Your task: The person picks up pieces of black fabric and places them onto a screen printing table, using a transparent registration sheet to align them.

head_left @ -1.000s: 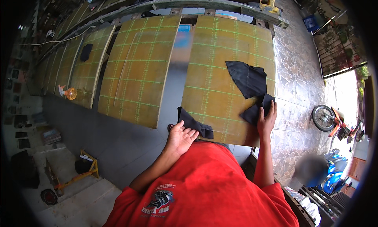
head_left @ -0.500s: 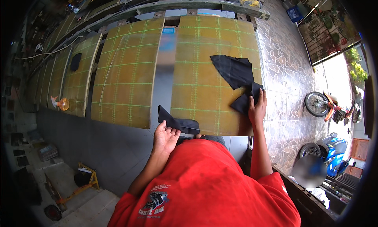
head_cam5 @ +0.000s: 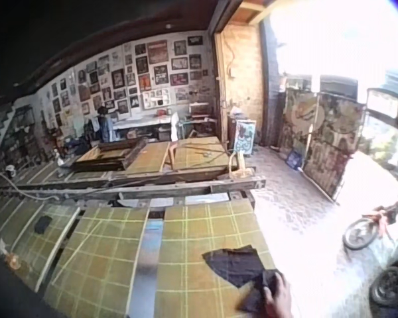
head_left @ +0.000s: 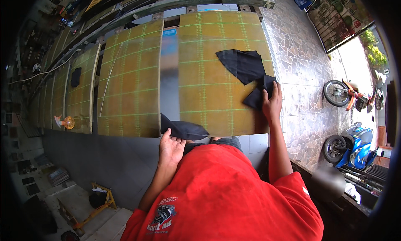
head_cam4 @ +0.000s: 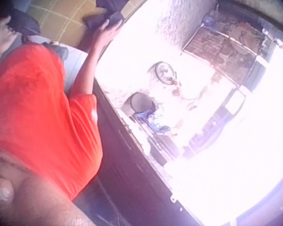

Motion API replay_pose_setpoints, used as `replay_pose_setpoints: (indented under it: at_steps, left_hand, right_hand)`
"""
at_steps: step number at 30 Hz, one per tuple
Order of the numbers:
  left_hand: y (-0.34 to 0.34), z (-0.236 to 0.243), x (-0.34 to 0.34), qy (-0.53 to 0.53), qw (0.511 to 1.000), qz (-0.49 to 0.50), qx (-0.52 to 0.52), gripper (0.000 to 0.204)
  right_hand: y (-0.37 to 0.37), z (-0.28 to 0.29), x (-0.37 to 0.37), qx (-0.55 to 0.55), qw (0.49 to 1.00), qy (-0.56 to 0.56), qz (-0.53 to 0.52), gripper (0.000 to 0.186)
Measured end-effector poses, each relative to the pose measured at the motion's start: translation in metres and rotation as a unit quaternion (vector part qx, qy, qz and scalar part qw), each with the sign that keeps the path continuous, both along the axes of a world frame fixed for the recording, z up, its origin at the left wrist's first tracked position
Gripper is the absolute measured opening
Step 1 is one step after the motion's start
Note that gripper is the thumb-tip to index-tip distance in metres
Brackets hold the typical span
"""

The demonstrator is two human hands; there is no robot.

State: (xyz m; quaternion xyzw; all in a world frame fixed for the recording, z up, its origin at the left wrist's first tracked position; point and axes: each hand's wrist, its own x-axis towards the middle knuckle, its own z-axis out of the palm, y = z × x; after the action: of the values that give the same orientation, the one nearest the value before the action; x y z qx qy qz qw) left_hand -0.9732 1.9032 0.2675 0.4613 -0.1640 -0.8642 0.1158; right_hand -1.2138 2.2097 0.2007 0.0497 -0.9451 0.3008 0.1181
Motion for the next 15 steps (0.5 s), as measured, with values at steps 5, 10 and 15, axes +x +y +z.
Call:
replay_pose_setpoints:
  at_steps: [5,10,15]
  left_hand:
    - [-0.004,-0.013,0.004,-0.005,1.0,-0.025,0.012,0.035]
    - [0.002,-0.021,0.001,0.0,0.998,-0.044,0.049,0.028]
    - [0.01,-0.014,-0.009,0.034,0.994,-0.094,0.047,0.032]
  right_hand:
    - [0.001,-0.005,-0.001,0.004,1.0,0.005,-0.004,0.058]
    - [0.0,-0.007,-0.002,-0.005,1.0,0.016,-0.002,0.059]
    - [0.021,-0.013,-0.012,-0.116,0.992,-0.031,0.023,0.056]
